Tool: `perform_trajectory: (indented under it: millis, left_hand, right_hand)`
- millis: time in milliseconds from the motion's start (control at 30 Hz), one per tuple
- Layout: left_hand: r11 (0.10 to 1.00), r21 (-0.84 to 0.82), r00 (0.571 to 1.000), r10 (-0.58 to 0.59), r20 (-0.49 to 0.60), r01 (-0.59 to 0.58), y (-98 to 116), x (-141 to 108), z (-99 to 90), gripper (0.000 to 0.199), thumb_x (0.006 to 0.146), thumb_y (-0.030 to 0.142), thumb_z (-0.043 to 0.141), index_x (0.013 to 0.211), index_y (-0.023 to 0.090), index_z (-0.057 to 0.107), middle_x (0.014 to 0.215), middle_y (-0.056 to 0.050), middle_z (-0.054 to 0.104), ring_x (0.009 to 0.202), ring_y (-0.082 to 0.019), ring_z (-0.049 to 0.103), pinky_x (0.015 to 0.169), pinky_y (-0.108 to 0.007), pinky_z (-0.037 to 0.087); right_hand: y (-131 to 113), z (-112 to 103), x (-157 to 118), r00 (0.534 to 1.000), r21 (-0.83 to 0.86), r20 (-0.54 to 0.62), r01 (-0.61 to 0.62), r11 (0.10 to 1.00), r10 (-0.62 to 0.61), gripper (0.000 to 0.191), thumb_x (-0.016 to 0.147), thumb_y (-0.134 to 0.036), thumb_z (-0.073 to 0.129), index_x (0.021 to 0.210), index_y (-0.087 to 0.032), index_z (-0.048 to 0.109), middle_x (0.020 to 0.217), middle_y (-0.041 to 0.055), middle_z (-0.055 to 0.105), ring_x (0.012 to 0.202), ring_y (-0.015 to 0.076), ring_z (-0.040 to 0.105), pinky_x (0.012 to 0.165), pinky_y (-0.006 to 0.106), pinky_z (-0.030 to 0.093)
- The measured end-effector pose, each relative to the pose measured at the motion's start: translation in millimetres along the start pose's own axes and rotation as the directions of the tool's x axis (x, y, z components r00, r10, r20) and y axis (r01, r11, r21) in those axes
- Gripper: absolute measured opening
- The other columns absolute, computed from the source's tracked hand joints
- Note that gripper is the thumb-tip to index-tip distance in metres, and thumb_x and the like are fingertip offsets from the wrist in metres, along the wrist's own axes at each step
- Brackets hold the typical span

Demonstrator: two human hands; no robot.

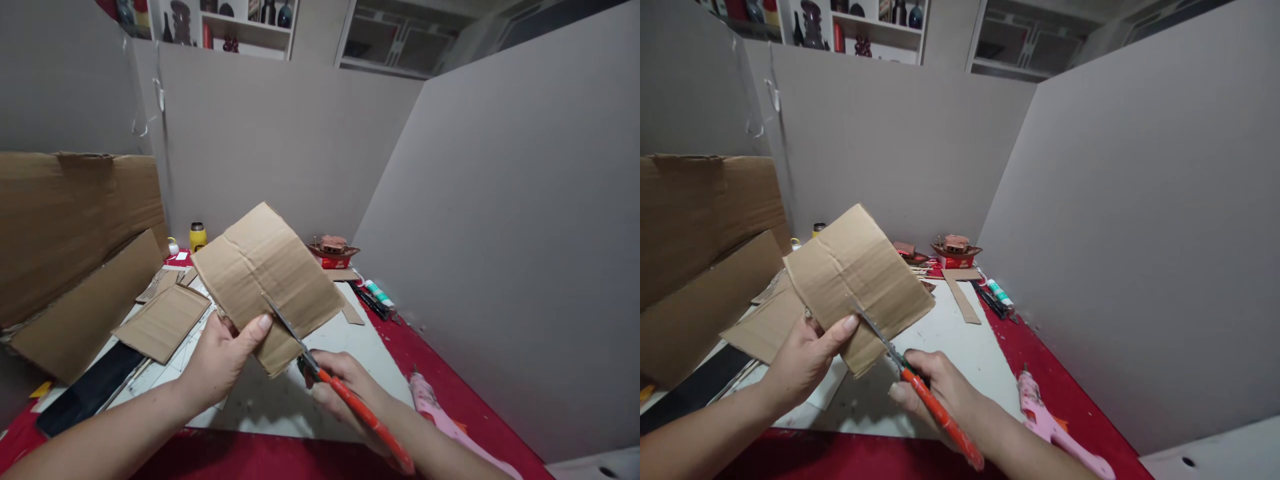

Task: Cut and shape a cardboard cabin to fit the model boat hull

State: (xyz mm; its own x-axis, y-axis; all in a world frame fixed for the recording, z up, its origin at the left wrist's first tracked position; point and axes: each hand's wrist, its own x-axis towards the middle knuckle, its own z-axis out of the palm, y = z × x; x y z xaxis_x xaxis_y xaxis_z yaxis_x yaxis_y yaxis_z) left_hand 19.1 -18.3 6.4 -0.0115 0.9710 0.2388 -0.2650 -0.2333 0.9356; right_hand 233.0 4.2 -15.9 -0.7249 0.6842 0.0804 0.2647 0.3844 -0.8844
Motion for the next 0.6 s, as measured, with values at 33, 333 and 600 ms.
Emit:
perform_trajectory:
  millis: [33,333,600]
  left_hand:
    - [1.000,0.007,1.000,0.000,-0.003,0.000,0,0,0.0,0.046,0.081,0.039,0.073,0.122,0.018,0.066,0.119,-0.010,0.072,0.107,-0.028,0.067,0.099,-0.040,0.051]
    - [0.999,-0.024,0.999,-0.032,-0.007,0.032,8,3,-2.3,0.041,0.081,0.042,0.073,0.114,0.018,0.069,0.109,-0.007,0.074,0.099,-0.024,0.067,0.087,-0.033,0.055]
    - [0.999,0.007,0.998,0.036,-0.045,-0.036,11,10,-12.6,0.035,0.084,0.044,0.068,0.105,0.016,0.071,0.097,-0.007,0.074,0.082,-0.019,0.067,0.071,-0.027,0.054]
  right_hand:
    - [0,0,0,1.000,0.015,-0.007,-0.001,1.000,0.001,0.052,0.086,-0.069,0.048,0.070,-0.020,0.040,0.062,-0.0063,0.032,0.055,0.0091,0.029,0.049,0.023,0.026]
    - [5,2,3,0.998,0.172,-0.038,-0.045,0.984,0.052,0.057,0.075,-0.072,0.062,0.064,-0.021,0.039,0.053,-0.0084,0.032,0.046,0.0063,0.027,0.043,0.022,0.022]
    - [-2,6,4,1.000,0.075,-0.017,-0.011,0.997,0.013,0.059,0.084,-0.078,0.043,0.074,-0.019,0.044,0.060,-0.0060,0.036,0.050,0.0080,0.032,0.044,0.021,0.028]
